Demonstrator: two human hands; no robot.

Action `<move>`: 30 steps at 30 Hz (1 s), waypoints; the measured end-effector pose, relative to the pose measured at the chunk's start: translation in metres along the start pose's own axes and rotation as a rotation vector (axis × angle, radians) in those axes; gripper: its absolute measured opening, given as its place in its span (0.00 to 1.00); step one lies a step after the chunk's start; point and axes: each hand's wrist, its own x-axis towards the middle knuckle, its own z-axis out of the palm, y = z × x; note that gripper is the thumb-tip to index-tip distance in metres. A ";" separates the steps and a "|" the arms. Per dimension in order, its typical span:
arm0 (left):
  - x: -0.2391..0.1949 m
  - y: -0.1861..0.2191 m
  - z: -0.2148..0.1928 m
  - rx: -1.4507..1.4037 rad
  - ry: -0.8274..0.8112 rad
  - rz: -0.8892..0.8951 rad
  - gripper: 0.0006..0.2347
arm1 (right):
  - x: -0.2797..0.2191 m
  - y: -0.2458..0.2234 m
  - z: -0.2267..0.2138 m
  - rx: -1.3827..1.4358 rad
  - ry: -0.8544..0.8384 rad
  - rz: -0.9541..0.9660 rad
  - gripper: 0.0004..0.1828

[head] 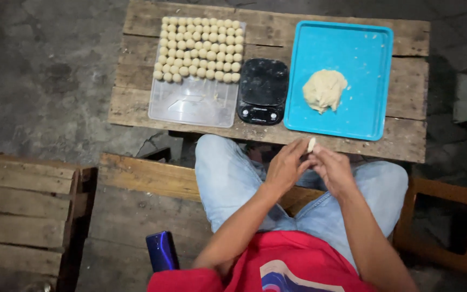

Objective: The person sits on a low bench and repeatedly pinches off small pieces of dough from a large mass on a blue tray. They roll each piece between their palms to form a smooth ball and place it into a clear plastic container. A digital scale is visible on the table between the tray and the container.

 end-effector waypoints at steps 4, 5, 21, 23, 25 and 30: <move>-0.026 -0.021 -0.002 -0.041 0.222 -0.036 0.15 | -0.048 -0.019 0.035 -0.056 -0.063 0.110 0.17; -0.033 -0.022 -0.001 -0.145 0.236 -0.062 0.12 | -0.057 -0.020 0.034 -0.076 -0.063 0.122 0.18; -0.027 0.013 -0.049 -1.309 0.390 -0.707 0.12 | -0.058 -0.015 0.059 -0.132 -0.190 -0.274 0.31; -0.028 0.014 -0.053 -1.183 0.380 -0.656 0.12 | -0.059 -0.012 0.063 -0.210 -0.155 -0.380 0.22; -0.028 0.013 -0.060 -1.044 0.331 -0.660 0.12 | -0.058 -0.015 0.058 -0.267 -0.140 -0.405 0.20; -0.035 0.002 -0.058 -0.990 0.261 -0.658 0.12 | -0.052 -0.018 0.052 -0.554 -0.035 -0.536 0.15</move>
